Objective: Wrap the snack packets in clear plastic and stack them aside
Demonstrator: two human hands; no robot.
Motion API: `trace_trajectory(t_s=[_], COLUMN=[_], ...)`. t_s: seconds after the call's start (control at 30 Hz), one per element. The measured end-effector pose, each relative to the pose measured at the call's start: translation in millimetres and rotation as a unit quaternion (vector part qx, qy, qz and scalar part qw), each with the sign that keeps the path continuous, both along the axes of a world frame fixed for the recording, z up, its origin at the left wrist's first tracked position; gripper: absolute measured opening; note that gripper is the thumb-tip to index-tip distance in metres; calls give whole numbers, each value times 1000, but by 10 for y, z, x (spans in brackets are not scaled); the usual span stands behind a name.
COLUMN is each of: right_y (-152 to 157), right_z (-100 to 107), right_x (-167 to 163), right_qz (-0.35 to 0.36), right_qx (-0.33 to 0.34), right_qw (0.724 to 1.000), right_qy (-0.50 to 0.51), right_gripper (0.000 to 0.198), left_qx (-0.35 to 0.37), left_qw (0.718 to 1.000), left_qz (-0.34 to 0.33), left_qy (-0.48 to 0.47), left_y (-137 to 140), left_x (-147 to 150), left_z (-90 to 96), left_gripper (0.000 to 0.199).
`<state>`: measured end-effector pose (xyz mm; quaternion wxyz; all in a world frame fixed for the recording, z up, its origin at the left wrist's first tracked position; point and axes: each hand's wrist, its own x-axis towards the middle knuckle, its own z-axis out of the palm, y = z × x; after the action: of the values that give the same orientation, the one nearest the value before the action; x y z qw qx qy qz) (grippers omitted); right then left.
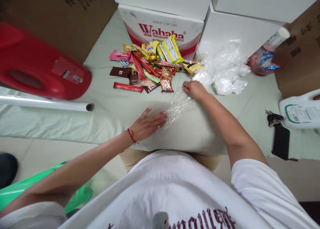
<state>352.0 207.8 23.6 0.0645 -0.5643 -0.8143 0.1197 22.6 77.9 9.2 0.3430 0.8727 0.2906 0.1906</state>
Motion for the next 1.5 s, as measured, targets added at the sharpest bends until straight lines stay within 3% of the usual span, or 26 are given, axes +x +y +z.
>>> trace_trajectory(t_s=[0.17,0.33,0.47,0.57,0.63,0.67,0.73,0.77,0.8,0.87,0.9,0.97,1.07,1.17,1.33,1.43,1.5], right_y=[-7,-13,-82,-381,-731,-940,-1384,-1602,-1804,-2128,-2237,-2341,-2286,-2173,-2137,-2154,-2156], right_z=[-25,-60,49,252,383,429,459,443,411,325,284,233,230,230,126,101,112], right_x=[67,78,26,19,12,-5,-85,-156,-247,-480,-609,-848,-1064,-1113,-1149,-1179,-1166], right_qz=[-7,-11,-25,-66,-152,-212,-337,-382,-407,-406,-399,-390,-386,-399,-395,-383,-382], right_qx=[-2,-8,-8,44,107,134,132,68,-45,-269,-336,-405,-410,-378,-316,-283,-260], right_qw=[1000,1000,997,979,941,907,811,766,732,671,640,586,540,534,604,641,656], right_qy=[8,10,72,188,284,339,461,513,545,559,564,584,625,643,616,602,596], right_gripper=[28,30,32,32,32,31,28,30,34,42,44,45,35,32,38,38,40], left_qx=[42,11,13,38,56,62,67,64,59,40,27,-5,-45,-27,67,75,40], left_qw=[997,999,997,994,992,991,989,988,986,984,982,979,975,979,972,972,968], left_qz=[40,21,49,80,96,104,121,132,145,173,185,204,214,203,223,220,231], left_qy=[51,41,58,60,64,64,61,56,49,31,21,0,-28,-21,-11,-44,-92], left_y=[152,44,-78,-155,-205,-231,-285,-313,-342,-401,-431,-488,-564,-628,-689,-655,-596], left_x=[-143,-263,-142,-14,40,58,85,100,117,161,185,232,273,289,398,505,550], left_z=[11,-53,-23,0,-6,-16,-41,-52,-59,-62,-57,-36,13,68,114,77,35], left_gripper=[34,66,57,44,33,29,27,27,27,24,22,17,12,21,53,35,18])
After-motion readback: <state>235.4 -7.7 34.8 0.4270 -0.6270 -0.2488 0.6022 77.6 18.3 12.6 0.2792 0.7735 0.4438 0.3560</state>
